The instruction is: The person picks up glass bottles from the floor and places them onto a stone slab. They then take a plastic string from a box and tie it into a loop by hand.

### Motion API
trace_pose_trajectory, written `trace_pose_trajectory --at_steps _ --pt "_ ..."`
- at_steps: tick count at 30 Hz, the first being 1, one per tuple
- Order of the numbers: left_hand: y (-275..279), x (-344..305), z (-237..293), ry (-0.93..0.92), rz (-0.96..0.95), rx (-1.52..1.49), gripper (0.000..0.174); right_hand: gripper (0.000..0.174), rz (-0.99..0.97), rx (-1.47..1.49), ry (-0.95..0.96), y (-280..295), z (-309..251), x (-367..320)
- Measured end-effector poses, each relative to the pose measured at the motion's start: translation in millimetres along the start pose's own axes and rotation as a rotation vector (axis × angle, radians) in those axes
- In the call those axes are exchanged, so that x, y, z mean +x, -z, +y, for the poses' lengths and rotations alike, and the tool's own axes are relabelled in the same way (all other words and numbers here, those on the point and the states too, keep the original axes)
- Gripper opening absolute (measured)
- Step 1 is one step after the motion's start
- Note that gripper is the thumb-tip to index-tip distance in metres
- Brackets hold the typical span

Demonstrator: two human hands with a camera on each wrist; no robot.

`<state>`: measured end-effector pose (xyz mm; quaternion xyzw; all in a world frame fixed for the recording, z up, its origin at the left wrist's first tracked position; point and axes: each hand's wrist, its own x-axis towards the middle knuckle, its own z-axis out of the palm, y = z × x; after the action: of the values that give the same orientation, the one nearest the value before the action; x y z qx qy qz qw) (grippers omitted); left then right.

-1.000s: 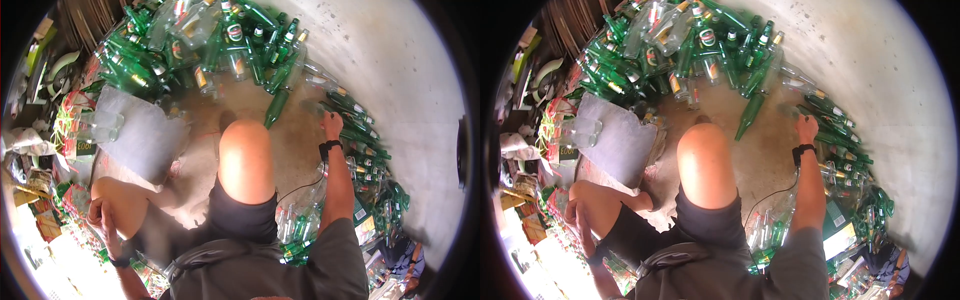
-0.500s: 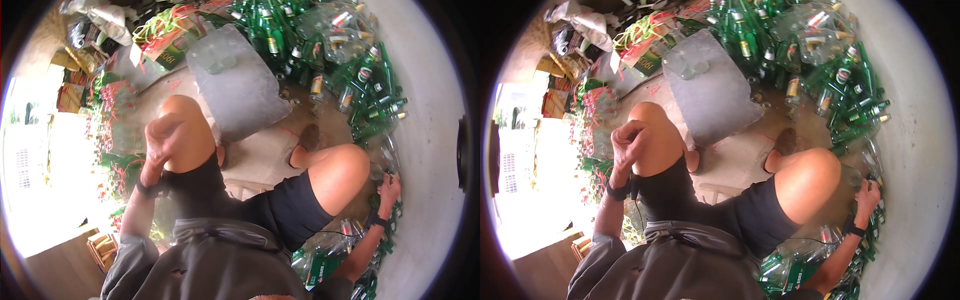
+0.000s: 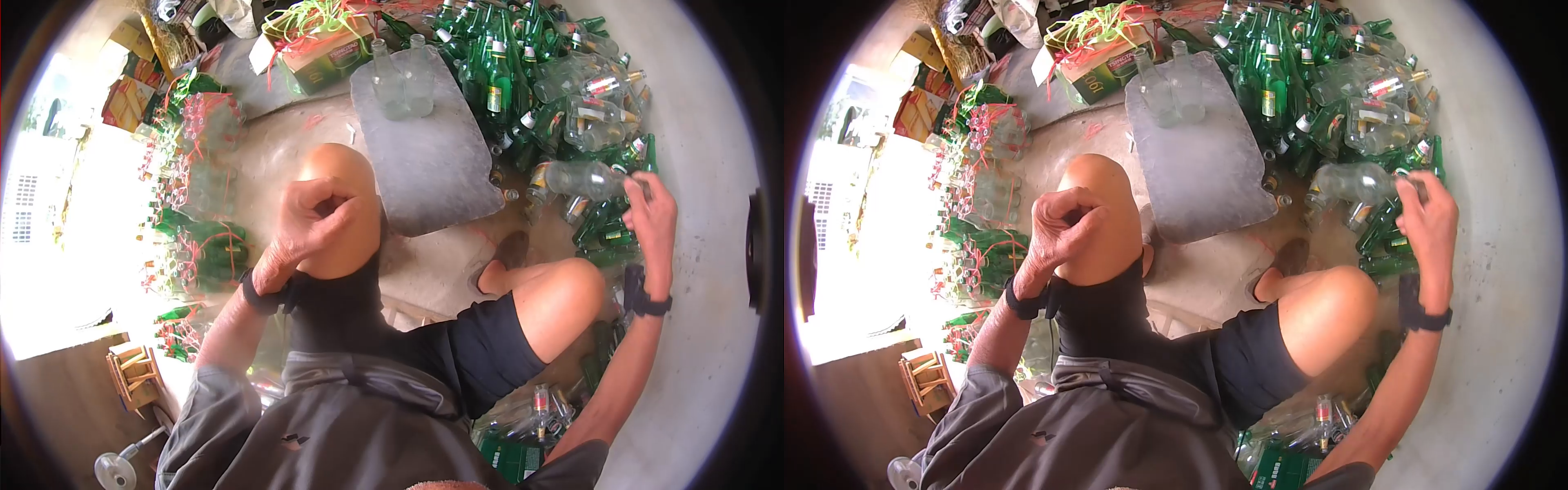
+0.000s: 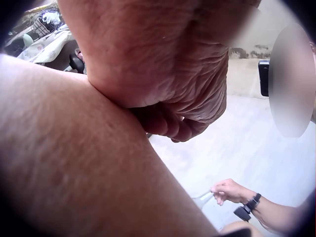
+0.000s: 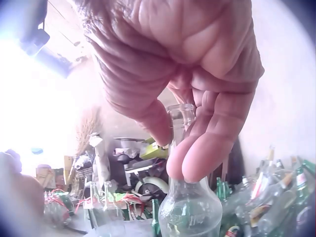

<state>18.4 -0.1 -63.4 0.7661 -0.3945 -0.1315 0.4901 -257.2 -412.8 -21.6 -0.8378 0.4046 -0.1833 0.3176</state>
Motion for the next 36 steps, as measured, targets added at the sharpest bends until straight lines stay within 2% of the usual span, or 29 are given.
trace_pose_trajectory --at_steps 3,7,12,13,16,18,20,24,28,30,36 --pt "3 -1 -2 -0.007 -0.007 0.01 0.004 0.027 -0.07 0.035 0.097 -35 -36 42" --pt "8 -2 -3 0.031 -0.015 -0.007 0.004 0.024 -0.095 0.06 0.137 -90 -85 80" --pt "12 0 -8 -0.03 -0.014 -0.031 0.007 0.031 -0.085 -0.058 0.192 -162 -105 122" --pt "13 0 -9 -0.056 -0.017 -0.012 0.007 0.032 -0.006 -0.13 0.291 -177 -103 130" --pt "17 -1 -12 -0.068 -0.014 -0.006 0.007 0.032 -0.029 -0.162 0.34 -206 -105 148" --pt "18 -1 -12 -0.051 -0.017 -0.018 0.007 0.032 -0.046 -0.171 0.358 -221 -108 155" --pt "19 2 -12 -0.152 0.003 -0.014 0.009 0.032 -0.019 -0.149 0.395 -234 -110 162" --pt "19 3 -14 -0.142 -0.003 -0.031 0.01 0.032 -0.046 -0.164 0.389 -247 -121 168" --pt "18 7 -13 -0.191 -0.014 -0.032 0.009 0.031 -0.058 -0.162 0.36 -255 -127 172" --pt "17 7 -13 -0.198 -0.018 -0.035 0.01 0.03 -0.011 -0.172 0.437 -258 -128 172" --pt "16 7 -14 -0.225 -0.003 -0.023 0.013 0.031 -0.018 -0.122 0.426 -264 -132 174"
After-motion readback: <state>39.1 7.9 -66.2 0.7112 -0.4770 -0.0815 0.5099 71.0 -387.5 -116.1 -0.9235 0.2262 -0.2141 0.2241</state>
